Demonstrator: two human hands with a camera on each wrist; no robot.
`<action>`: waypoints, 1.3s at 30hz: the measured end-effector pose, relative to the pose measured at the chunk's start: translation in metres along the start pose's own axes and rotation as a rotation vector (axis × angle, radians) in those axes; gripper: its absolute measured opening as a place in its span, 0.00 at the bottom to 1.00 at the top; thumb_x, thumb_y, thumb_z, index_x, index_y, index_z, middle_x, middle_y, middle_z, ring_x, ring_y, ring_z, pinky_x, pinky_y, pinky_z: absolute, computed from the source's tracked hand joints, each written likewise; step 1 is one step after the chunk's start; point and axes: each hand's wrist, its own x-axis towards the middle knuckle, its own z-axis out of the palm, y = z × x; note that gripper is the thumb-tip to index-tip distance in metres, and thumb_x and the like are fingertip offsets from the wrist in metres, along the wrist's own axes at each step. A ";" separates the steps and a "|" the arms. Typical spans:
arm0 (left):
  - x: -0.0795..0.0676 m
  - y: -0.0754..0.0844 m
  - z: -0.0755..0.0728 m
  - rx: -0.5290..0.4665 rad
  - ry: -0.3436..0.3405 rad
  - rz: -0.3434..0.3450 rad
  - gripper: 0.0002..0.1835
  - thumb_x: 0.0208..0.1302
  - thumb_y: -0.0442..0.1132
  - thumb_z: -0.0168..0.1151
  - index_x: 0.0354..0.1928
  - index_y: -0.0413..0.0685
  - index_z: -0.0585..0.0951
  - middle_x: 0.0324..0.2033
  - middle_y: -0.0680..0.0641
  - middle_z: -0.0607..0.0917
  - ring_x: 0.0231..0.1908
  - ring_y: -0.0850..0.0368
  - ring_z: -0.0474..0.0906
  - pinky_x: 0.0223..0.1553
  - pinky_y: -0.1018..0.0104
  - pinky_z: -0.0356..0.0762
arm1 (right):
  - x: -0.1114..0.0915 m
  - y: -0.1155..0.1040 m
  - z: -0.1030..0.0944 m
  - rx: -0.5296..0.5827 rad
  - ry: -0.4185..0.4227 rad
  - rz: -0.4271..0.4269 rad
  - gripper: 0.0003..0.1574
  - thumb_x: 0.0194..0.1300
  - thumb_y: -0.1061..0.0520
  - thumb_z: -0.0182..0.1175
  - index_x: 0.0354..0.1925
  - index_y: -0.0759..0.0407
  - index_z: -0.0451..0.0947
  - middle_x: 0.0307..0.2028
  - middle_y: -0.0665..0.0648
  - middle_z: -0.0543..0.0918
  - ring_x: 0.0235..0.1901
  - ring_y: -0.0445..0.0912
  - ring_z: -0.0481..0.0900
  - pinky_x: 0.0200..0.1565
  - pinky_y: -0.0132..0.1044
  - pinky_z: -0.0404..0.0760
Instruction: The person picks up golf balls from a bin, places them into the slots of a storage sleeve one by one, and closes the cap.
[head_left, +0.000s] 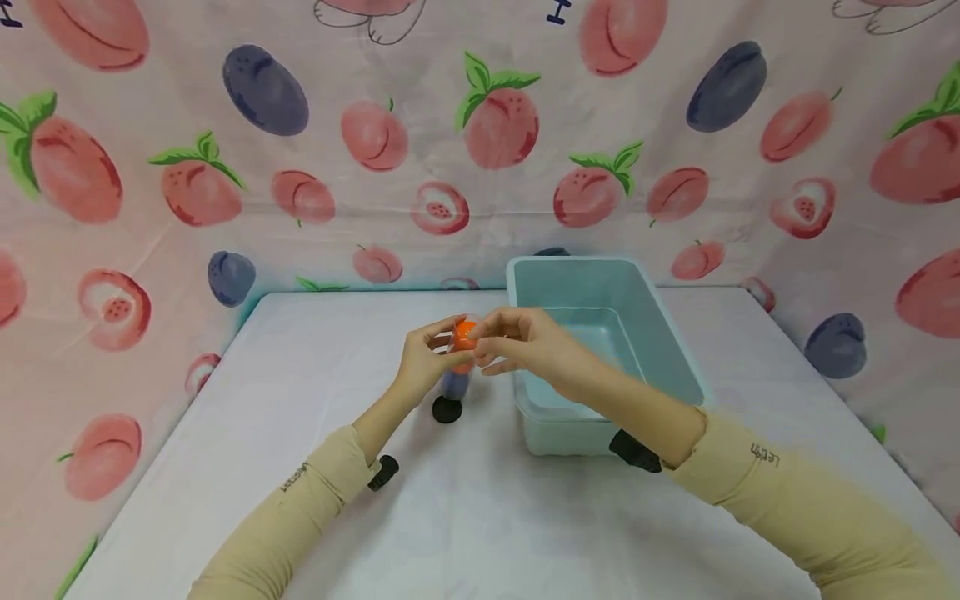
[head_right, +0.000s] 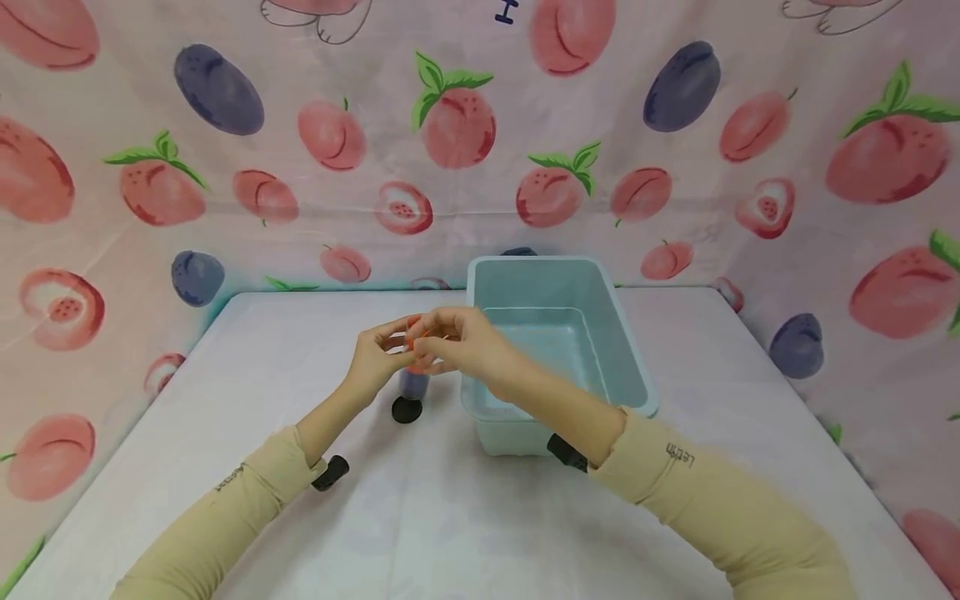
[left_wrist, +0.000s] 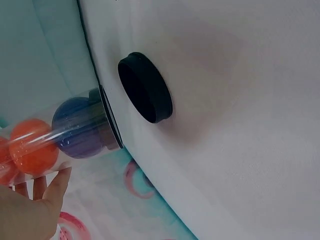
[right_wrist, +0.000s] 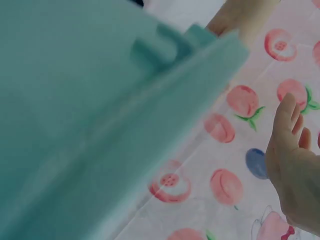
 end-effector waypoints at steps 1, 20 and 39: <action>0.000 0.000 -0.001 0.000 0.007 -0.002 0.28 0.52 0.31 0.70 0.58 0.43 0.77 0.59 0.43 0.77 0.53 0.45 0.75 0.53 0.56 0.78 | -0.003 0.001 0.003 -0.013 -0.002 -0.017 0.16 0.67 0.61 0.54 0.49 0.72 0.73 0.43 0.68 0.80 0.37 0.46 0.81 0.48 0.44 0.83; 0.000 -0.005 -0.011 -0.006 0.067 -0.019 0.28 0.53 0.31 0.70 0.58 0.43 0.76 0.58 0.43 0.77 0.51 0.50 0.74 0.47 0.70 0.77 | -0.003 0.056 0.058 -0.616 0.059 -0.490 0.08 0.59 0.65 0.62 0.40 0.63 0.77 0.35 0.56 0.80 0.34 0.45 0.77 0.40 0.29 0.81; -0.011 -0.011 -0.039 -0.022 0.128 -0.062 0.29 0.52 0.28 0.69 0.58 0.40 0.75 0.57 0.41 0.76 0.46 0.58 0.75 0.41 0.81 0.77 | 0.022 0.094 0.072 -0.788 0.081 -0.310 0.13 0.60 0.63 0.63 0.45 0.65 0.78 0.39 0.59 0.81 0.40 0.51 0.80 0.45 0.39 0.81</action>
